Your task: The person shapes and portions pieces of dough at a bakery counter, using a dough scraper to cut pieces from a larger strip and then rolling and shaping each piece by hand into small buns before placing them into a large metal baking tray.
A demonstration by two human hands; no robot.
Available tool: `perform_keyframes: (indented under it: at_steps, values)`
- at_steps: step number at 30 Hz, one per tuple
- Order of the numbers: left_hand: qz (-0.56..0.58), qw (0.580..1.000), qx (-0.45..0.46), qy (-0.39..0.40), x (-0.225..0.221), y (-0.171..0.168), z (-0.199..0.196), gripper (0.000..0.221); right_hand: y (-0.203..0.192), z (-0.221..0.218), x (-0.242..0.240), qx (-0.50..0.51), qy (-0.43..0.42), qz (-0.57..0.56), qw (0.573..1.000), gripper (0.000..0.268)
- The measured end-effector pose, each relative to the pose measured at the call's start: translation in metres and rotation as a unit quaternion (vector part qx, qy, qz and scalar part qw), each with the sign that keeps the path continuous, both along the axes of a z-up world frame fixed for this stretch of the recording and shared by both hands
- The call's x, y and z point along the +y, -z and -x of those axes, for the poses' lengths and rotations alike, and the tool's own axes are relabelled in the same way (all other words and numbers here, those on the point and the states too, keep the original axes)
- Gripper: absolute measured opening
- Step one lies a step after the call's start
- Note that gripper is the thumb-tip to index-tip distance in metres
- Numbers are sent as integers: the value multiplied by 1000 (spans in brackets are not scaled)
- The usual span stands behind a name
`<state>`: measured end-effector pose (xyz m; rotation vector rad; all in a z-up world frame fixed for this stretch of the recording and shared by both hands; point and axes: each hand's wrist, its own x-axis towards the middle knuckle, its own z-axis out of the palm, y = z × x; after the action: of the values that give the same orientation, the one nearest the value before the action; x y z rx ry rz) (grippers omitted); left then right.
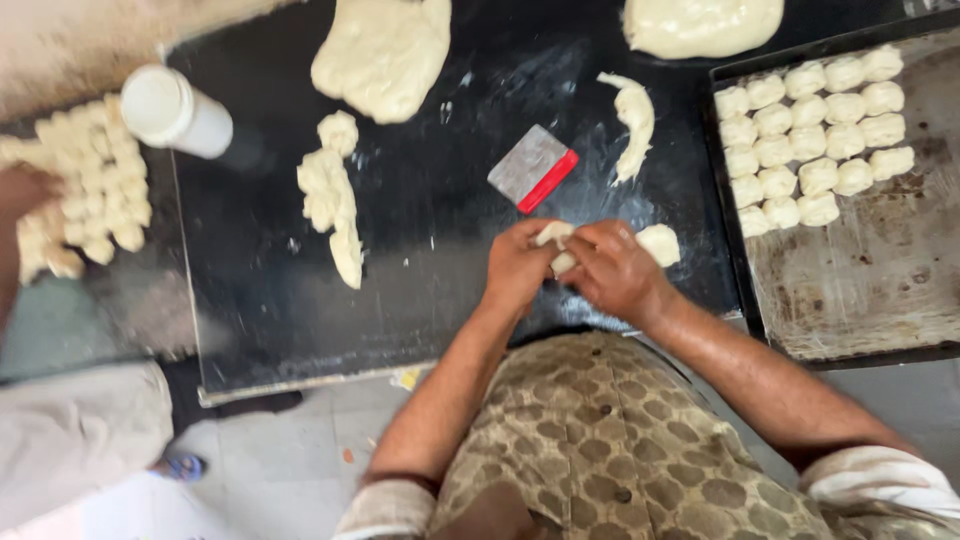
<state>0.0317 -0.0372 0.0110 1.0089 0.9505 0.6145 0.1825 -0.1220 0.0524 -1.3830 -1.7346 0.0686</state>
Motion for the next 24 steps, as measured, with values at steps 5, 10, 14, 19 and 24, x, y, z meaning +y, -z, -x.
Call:
perform_keyframes:
  at_steps: [5, 10, 14, 19, 24]
  values:
    - [146, 987, -63, 14, 12, -10, -1, 33, -16, -11, -10, -75, -30, -52, 995, 20]
    - [-57, 987, -37, 148, 8, -21, 2, 40, 38, -18, 17, 626, -47, 269, 730, 43]
    - [-303, 941, 109, 102, 12, -39, 15, 36, 66, -14, 9, 650, -20, 307, 695, 29]
    - [-508, 828, 209, 108, 19, -38, 27, 39, 38, 15, 11, 369, 152, 298, 867, 17]
    - [34, 986, -89, 133, 29, 1, 24, 32, -17, 34, -3, -65, 34, -6, 997, 28]
